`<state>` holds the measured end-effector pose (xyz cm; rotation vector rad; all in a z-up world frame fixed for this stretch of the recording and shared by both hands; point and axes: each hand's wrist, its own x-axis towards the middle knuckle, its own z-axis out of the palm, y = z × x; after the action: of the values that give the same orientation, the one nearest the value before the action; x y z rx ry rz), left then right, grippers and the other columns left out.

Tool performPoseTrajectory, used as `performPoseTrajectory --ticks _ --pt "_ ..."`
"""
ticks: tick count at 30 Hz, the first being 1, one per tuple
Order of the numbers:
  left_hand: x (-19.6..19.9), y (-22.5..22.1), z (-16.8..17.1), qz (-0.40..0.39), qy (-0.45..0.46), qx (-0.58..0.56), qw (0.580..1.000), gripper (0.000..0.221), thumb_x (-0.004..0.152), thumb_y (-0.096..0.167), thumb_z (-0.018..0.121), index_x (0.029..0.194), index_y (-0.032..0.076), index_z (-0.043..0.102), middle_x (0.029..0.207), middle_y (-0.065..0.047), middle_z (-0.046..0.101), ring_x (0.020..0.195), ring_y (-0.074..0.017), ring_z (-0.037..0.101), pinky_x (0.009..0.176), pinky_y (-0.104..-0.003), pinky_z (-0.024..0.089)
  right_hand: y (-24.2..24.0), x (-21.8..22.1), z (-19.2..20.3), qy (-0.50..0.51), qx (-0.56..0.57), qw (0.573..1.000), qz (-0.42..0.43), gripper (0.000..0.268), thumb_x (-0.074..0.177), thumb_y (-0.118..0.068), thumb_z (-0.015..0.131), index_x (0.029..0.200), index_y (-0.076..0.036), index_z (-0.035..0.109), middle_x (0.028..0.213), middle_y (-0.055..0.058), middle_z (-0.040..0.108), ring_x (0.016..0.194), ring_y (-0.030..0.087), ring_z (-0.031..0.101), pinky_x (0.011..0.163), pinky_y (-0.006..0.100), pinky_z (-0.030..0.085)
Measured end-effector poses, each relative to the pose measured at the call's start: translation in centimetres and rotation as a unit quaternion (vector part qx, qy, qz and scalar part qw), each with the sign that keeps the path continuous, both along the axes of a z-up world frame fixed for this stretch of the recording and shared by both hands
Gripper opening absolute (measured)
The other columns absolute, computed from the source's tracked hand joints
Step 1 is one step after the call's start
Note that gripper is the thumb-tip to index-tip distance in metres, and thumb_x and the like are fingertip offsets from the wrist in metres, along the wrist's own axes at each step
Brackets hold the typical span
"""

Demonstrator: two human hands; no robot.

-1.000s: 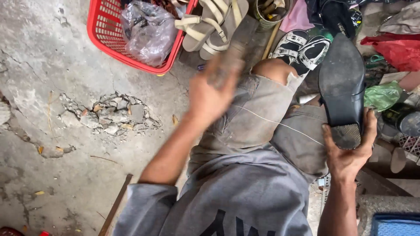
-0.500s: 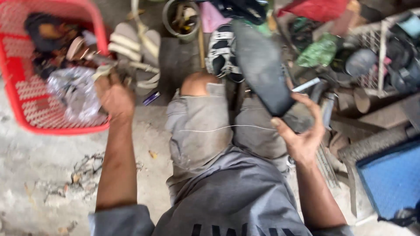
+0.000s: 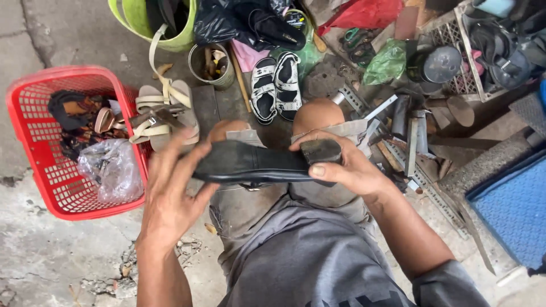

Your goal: A person repairs various shoes by hammering soles, fitting new components, and pulling thread in a workshop environment.

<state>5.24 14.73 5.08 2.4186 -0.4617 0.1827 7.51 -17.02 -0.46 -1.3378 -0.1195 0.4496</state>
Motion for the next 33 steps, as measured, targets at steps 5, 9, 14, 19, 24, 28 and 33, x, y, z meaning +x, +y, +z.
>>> performPoseTrajectory --ticks 5,9,14,19,24,28,33 --pt "-3.6 0.1 -1.1 -0.045 0.207 -0.105 0.972 0.056 0.079 0.013 0.084 0.131 0.004 0.065 0.116 -0.018 0.075 0.102 -0.0337 0.075 0.086 -0.047 0.062 -1.2 -0.9 1.2 0.154 0.147 0.976 -0.037 0.076 0.093 -0.054 0.059 0.139 0.005 0.048 0.133 0.033 0.065 0.118 0.036 0.068 0.098 0.047 0.054" --pt "-5.7 -0.5 -3.7 0.011 0.245 -0.183 0.952 0.049 0.081 0.013 0.083 0.128 0.005 0.071 0.111 -0.017 0.079 0.102 -0.0328 0.077 0.085 -0.046 0.061 -1.9 -1.4 -0.8 0.2 0.187 0.962 -0.026 0.083 0.092 -0.066 0.053 0.143 -0.001 0.046 0.132 0.033 0.064 0.114 0.042 0.07 0.092 0.054 0.059" --pt "-8.8 1.0 -9.7 0.097 0.3 -0.436 0.843 0.036 0.088 0.004 0.073 0.12 -0.011 0.07 0.069 -0.024 0.074 0.049 -0.0274 0.073 0.049 -0.038 0.063 -1.2 -0.1 -1.3 0.17 0.197 0.965 0.003 0.102 0.091 -0.078 0.039 0.153 0.003 0.032 0.114 0.03 0.069 0.101 0.044 0.075 0.076 0.069 0.063" --pt "-5.6 1.8 -10.9 0.2 0.232 -0.58 0.755 0.029 0.096 0.013 0.066 0.115 -0.009 0.068 0.082 -0.026 0.073 0.06 -0.0336 0.075 0.043 -0.037 0.062 -0.4 2.5 -1.0 0.043 0.074 0.996 -0.001 0.078 0.097 -0.054 0.044 0.151 0.002 0.038 0.125 0.026 0.065 0.114 0.046 0.069 0.091 0.065 0.057" --pt "2.6 2.8 -15.0 0.324 0.207 -0.563 0.731 0.018 0.103 0.013 0.062 0.112 -0.002 0.068 0.095 -0.023 0.076 0.076 -0.0379 0.078 0.047 -0.031 0.061 -1.8 3.0 -3.3 -0.097 -0.114 0.985 -0.089 0.048 0.1 -0.002 0.053 0.145 0.012 0.045 0.128 0.032 0.064 0.116 0.042 0.067 0.098 0.05 0.055" --pt "6.9 1.7 -20.6 0.397 0.248 -0.585 0.662 0.02 0.1 0.02 0.068 0.099 -0.001 0.067 0.083 -0.015 0.072 0.074 -0.0329 0.079 0.05 -0.029 0.065 -2.7 2.5 -4.3 -0.184 -0.312 0.922 -0.135 0.036 0.098 -0.003 0.07 0.133 0.005 0.062 0.123 0.021 0.071 0.12 0.039 0.067 0.11 0.052 0.048" --pt "8.5 2.0 -30.2 0.408 0.316 -0.651 0.557 0.02 0.1 0.023 0.069 0.103 0.003 0.066 0.098 -0.02 0.074 0.094 -0.0409 0.077 0.067 -0.038 0.071 -1.7 3.3 -7.2 -0.203 -0.337 0.911 -0.127 0.029 0.097 -0.009 0.072 0.123 0.004 0.07 0.119 0.019 0.072 0.124 0.04 0.065 0.11 0.051 0.046"
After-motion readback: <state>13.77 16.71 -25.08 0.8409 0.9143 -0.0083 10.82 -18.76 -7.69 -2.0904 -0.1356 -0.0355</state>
